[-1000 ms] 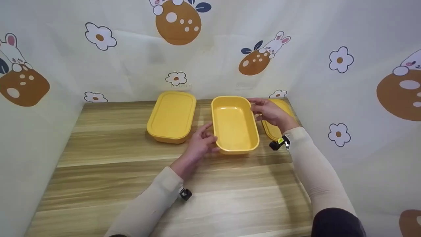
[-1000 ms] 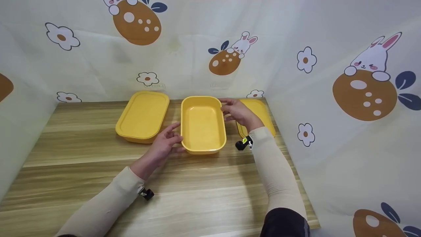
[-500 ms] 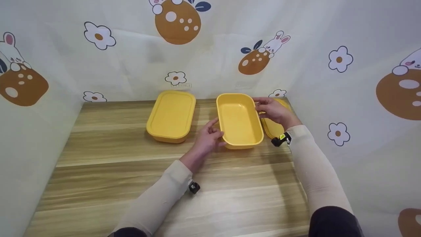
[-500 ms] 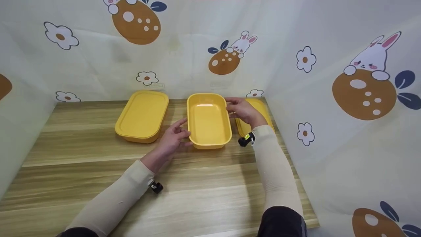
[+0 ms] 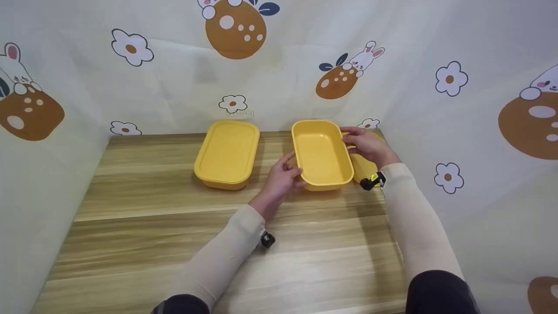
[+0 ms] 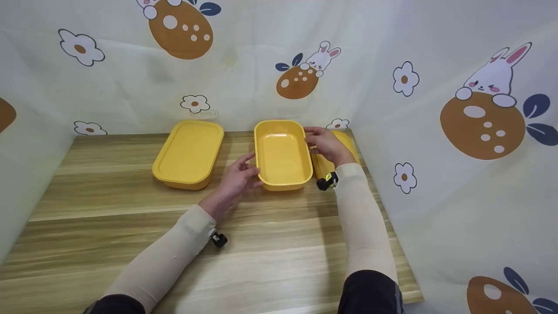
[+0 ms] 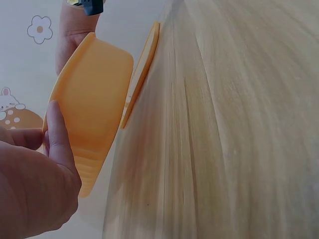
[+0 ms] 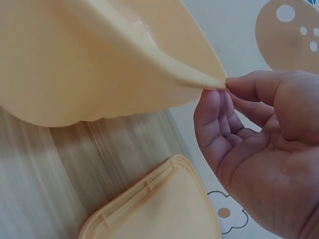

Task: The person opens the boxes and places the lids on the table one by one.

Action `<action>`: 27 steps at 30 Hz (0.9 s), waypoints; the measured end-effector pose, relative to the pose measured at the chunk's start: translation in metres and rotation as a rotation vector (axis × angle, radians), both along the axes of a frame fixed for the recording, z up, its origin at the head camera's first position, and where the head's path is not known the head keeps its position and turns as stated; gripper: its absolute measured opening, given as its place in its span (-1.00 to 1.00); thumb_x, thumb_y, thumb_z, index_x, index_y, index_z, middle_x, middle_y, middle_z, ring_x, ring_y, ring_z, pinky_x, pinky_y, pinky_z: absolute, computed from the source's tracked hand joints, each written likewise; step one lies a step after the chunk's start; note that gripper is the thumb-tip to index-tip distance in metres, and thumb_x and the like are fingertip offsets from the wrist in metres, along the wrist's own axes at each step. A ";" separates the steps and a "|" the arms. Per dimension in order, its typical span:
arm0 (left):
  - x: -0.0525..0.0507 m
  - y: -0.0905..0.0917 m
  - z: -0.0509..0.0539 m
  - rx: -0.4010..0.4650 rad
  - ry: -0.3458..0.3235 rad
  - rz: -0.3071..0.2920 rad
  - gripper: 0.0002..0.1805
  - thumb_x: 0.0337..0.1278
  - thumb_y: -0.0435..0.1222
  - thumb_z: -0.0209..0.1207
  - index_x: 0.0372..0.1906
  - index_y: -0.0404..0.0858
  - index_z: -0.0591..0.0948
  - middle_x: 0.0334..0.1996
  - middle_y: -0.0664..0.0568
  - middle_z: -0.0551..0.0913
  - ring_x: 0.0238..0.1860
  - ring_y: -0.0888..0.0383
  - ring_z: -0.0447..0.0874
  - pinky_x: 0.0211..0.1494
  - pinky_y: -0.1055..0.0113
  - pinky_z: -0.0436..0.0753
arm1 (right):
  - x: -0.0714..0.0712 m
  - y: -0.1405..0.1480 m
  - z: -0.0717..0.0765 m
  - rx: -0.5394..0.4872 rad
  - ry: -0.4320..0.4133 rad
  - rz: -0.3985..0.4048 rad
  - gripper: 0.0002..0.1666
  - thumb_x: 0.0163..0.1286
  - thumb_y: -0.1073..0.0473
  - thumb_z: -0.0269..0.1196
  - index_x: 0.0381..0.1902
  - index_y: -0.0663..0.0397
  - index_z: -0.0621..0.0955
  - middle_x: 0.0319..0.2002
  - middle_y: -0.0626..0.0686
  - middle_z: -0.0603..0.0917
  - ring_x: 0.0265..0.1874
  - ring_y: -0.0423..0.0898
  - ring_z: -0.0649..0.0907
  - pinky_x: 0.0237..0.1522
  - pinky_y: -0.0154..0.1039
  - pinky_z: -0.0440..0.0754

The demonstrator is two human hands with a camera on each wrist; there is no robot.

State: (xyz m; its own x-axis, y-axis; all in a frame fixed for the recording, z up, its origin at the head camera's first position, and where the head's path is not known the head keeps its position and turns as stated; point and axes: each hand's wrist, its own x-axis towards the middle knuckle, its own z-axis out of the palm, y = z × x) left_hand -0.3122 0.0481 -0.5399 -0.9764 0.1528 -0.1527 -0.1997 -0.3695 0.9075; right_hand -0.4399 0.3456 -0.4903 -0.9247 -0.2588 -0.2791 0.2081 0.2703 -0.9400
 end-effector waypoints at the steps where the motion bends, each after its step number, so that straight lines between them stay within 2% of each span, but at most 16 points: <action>1: -0.001 0.001 -0.001 -0.003 0.003 0.004 -0.21 0.45 -0.60 0.21 0.71 -0.24 0.35 -0.14 -0.02 0.39 -0.19 0.11 0.58 -0.23 0.28 0.84 | 0.000 0.001 0.000 0.007 -0.001 -0.006 -0.42 0.73 0.21 0.20 0.62 0.11 0.49 0.25 0.15 0.70 0.08 0.01 0.72 0.09 -0.18 0.76; 6: -0.007 0.008 -0.004 -0.006 0.000 0.016 -0.22 0.44 -0.61 0.21 0.70 -0.26 0.37 -0.16 0.00 0.34 -0.23 0.14 0.55 -0.24 0.28 0.84 | -0.003 0.003 -0.001 0.031 -0.024 -0.028 -0.41 0.73 0.16 0.21 0.63 0.02 0.49 0.34 0.16 0.66 0.16 0.05 0.70 0.18 -0.15 0.74; 13: -0.013 0.014 -0.002 0.018 -0.013 0.015 -0.21 0.44 -0.62 0.20 0.70 -0.27 0.34 -0.16 0.00 0.30 -0.22 0.13 0.56 -0.22 0.26 0.85 | -0.009 0.006 -0.003 0.016 -0.021 -0.051 -0.40 0.73 0.20 0.19 0.65 0.06 0.47 0.39 0.24 0.63 0.21 0.09 0.68 0.22 -0.09 0.73; 19: -0.015 0.016 -0.001 0.010 -0.030 0.008 -0.22 0.46 -0.60 0.20 0.71 -0.25 0.34 -0.14 -0.01 0.32 -0.14 0.00 0.64 -0.19 0.24 0.85 | -0.012 0.008 -0.004 0.017 -0.030 -0.064 -0.39 0.73 0.20 0.15 0.66 0.07 0.45 0.45 0.27 0.58 0.31 0.18 0.63 0.36 0.03 0.65; 22: -0.016 0.017 0.000 0.009 -0.031 -0.004 -0.21 0.48 -0.59 0.20 0.72 -0.25 0.32 -0.12 -0.03 0.35 -0.10 -0.03 0.67 -0.14 0.21 0.86 | -0.013 0.010 -0.004 0.018 -0.036 -0.084 -0.39 0.72 0.21 0.17 0.65 0.05 0.47 0.43 0.27 0.59 0.28 0.16 0.64 0.38 0.04 0.64; 27: -0.018 0.019 0.001 0.030 -0.040 -0.020 -0.20 0.50 -0.59 0.18 0.74 -0.26 0.28 -0.09 -0.07 0.40 -0.13 0.03 0.66 -0.09 0.21 0.86 | -0.015 0.012 -0.004 0.024 -0.044 -0.112 -0.39 0.70 0.21 0.21 0.63 0.01 0.51 0.37 0.22 0.63 0.21 0.09 0.66 0.33 -0.01 0.66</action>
